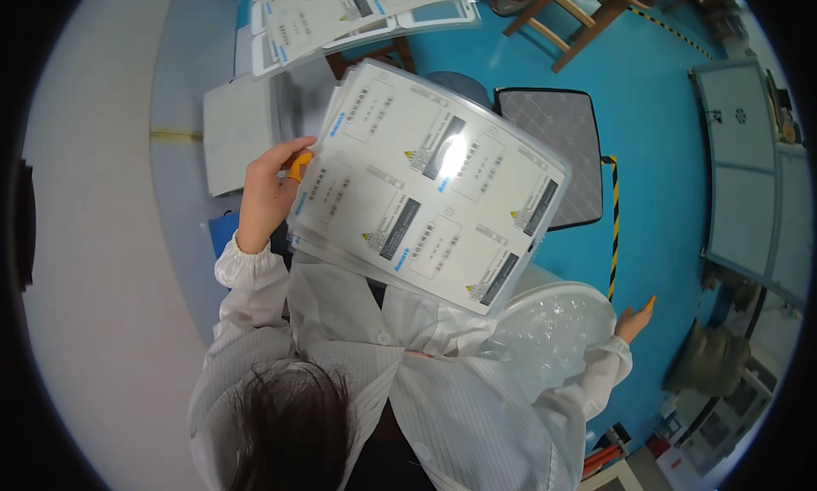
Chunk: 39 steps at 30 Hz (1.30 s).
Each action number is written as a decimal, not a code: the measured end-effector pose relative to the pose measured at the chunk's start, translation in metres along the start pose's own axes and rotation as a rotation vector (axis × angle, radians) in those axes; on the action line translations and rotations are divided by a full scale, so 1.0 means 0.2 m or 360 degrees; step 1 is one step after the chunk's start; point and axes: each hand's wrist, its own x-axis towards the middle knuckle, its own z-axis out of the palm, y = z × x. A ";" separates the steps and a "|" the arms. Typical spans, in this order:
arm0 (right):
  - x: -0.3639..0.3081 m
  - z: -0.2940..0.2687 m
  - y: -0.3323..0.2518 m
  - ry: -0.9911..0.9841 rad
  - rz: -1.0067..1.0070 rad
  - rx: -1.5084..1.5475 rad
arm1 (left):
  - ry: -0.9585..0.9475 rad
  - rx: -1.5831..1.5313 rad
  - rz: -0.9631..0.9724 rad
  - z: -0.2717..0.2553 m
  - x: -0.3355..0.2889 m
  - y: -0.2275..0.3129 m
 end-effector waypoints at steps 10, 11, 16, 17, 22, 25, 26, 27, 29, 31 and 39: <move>-0.28 -0.39 -2.04 -0.0371 -0.1358 0.1090 | 0.0273 0.0140 -0.0356 -0.01 -0.23 -0.34; -0.38 -0.37 -2.19 -0.0481 -0.1586 0.1076 | 0.0201 0.0048 -0.0482 0.00 -0.25 -0.37; -0.80 -0.28 -2.70 -0.0736 -0.2424 0.0923 | 0.0011 -0.0148 -0.0684 0.01 -0.32 -0.42; -0.81 -0.27 -2.74 -0.0717 -0.2496 0.0582 | -0.0033 -0.0194 -0.0659 0.01 -0.33 -0.43; -0.73 -0.20 -2.89 -0.0514 -0.2252 0.0570 | -0.0095 -0.0470 -0.0611 -0.03 -0.33 -0.46; -0.70 -0.18 -2.91 -0.0468 -0.2139 0.0528 | -0.0135 -0.0540 -0.0415 -0.05 -0.32 -0.49; -0.70 -0.18 -2.92 -0.0428 -0.2092 0.0531 | -0.0126 -0.0550 -0.0421 -0.04 -0.32 -0.50; -0.68 -0.18 -2.92 -0.0452 -0.2036 0.0566 | -0.0119 -0.0655 -0.0407 -0.04 -0.32 -0.51; -0.65 -0.20 -2.93 -0.0442 -0.1982 0.0588 | -0.0103 -0.0756 -0.0398 -0.05 -0.34 -0.53; -0.67 -0.24 -2.93 -0.0472 -0.1865 0.0533 | -0.0213 -0.0672 -0.0403 -0.06 -0.35 -0.56; -0.93 -0.28 -2.83 -0.0686 -0.2400 0.0523 | -0.0292 -0.1021 -0.0795 -0.06 -0.35 -0.60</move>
